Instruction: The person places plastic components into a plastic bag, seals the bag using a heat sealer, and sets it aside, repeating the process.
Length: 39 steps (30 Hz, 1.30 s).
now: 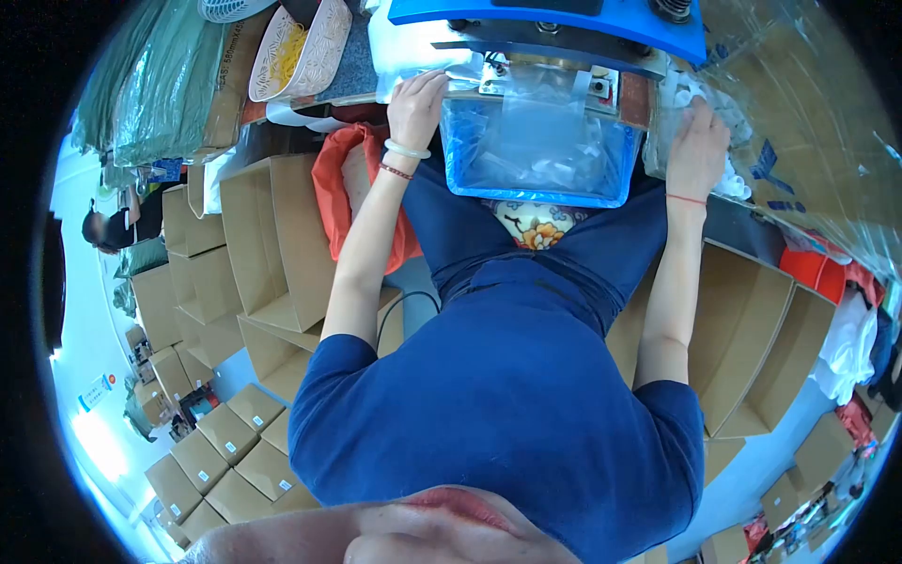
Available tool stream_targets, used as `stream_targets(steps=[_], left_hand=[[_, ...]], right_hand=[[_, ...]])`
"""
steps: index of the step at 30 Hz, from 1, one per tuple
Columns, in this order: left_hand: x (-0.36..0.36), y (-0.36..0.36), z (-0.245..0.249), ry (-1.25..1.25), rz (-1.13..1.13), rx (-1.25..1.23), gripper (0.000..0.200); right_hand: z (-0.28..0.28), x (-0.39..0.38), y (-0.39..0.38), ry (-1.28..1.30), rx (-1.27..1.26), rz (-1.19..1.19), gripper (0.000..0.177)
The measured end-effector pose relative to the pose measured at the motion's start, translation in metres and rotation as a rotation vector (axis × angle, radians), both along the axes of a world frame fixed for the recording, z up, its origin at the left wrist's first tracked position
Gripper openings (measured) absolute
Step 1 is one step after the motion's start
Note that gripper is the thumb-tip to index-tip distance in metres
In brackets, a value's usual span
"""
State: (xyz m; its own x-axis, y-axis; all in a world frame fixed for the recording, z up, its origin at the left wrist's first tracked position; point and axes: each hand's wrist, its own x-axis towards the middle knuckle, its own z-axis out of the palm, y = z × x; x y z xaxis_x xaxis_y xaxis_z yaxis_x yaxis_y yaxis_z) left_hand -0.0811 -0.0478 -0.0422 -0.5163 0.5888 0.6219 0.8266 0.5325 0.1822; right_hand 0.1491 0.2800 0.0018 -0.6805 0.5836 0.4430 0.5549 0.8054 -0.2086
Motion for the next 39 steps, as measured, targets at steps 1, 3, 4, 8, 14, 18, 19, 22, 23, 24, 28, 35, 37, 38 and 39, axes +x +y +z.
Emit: stream_targets(steps=[1, 3, 4, 8, 14, 18, 19, 22, 23, 24, 28, 35, 37, 38, 39], left_hand=[[0.004, -0.002, 0.005, -0.099, 0.014, 0.043, 0.013], [0.012, -0.005, 0.012, -0.245, -0.021, 0.193, 0.014], [0.02, -0.005, 0.024, -0.244, -0.027, 0.185, 0.014], [0.06, 0.004, 0.066, -0.971, -0.046, 0.395, 0.024], [0.08, 0.023, 0.077, -1.345, -0.218, 0.375, 0.02], [0.085, 0.027, 0.085, -1.399, -0.273, 0.347, 0.02], [0.087, 0.028, 0.088, -1.424, -0.287, 0.324, 0.02], [0.083, 0.028, 0.084, -1.497, -0.354, 0.281, 0.021], [0.083, 0.027, 0.082, -1.546, -0.416, 0.247, 0.022], [0.083, 0.026, 0.082, -1.549, -0.417, 0.235, 0.022], [0.076, 0.034, 0.071, -1.873, -0.539, 0.184, 0.023], [0.052, 0.082, 0.042, -2.184, -0.302, 0.707, 0.02], [0.052, 0.087, 0.028, -2.096, -0.324, 0.744, 0.021], [0.053, 0.085, 0.024, -2.009, -0.341, 0.774, 0.021], [0.052, 0.079, 0.03, -2.002, -0.335, 0.774, 0.021]], right_hand=[[0.013, 0.004, 0.001, 0.05, -0.004, 0.015, 0.026], [0.029, 0.008, 0.004, 0.122, 0.012, 0.061, 0.024], [0.037, 0.008, 0.003, 0.202, 0.033, 0.106, 0.023], [0.057, 0.013, -0.044, 0.297, -0.422, 0.21, 0.023], [0.073, -0.007, -0.101, 0.366, -0.931, 0.533, 0.02], [0.098, -0.024, -0.104, 0.394, -0.7, 0.707, 0.021], [0.097, -0.027, -0.105, 0.374, -0.62, 0.755, 0.021], [0.097, -0.033, -0.09, 0.202, -0.602, 0.846, 0.02], [0.099, -0.034, -0.084, 0.064, -0.614, 0.893, 0.02], [0.097, -0.039, -0.075, -0.036, -0.538, 0.98, 0.021], [0.075, -0.045, -0.068, -0.089, -0.611, 0.968, 0.023], [0.051, -0.021, -0.024, 0.052, -0.273, 0.259, 0.023], [0.014, -0.016, 0.002, -0.136, -0.013, 0.242, 0.024], [-0.009, -0.019, 0.017, -0.085, 0.059, 0.328, 0.03], [-0.009, -0.017, 0.016, -0.079, 0.055, 0.333, 0.03]])
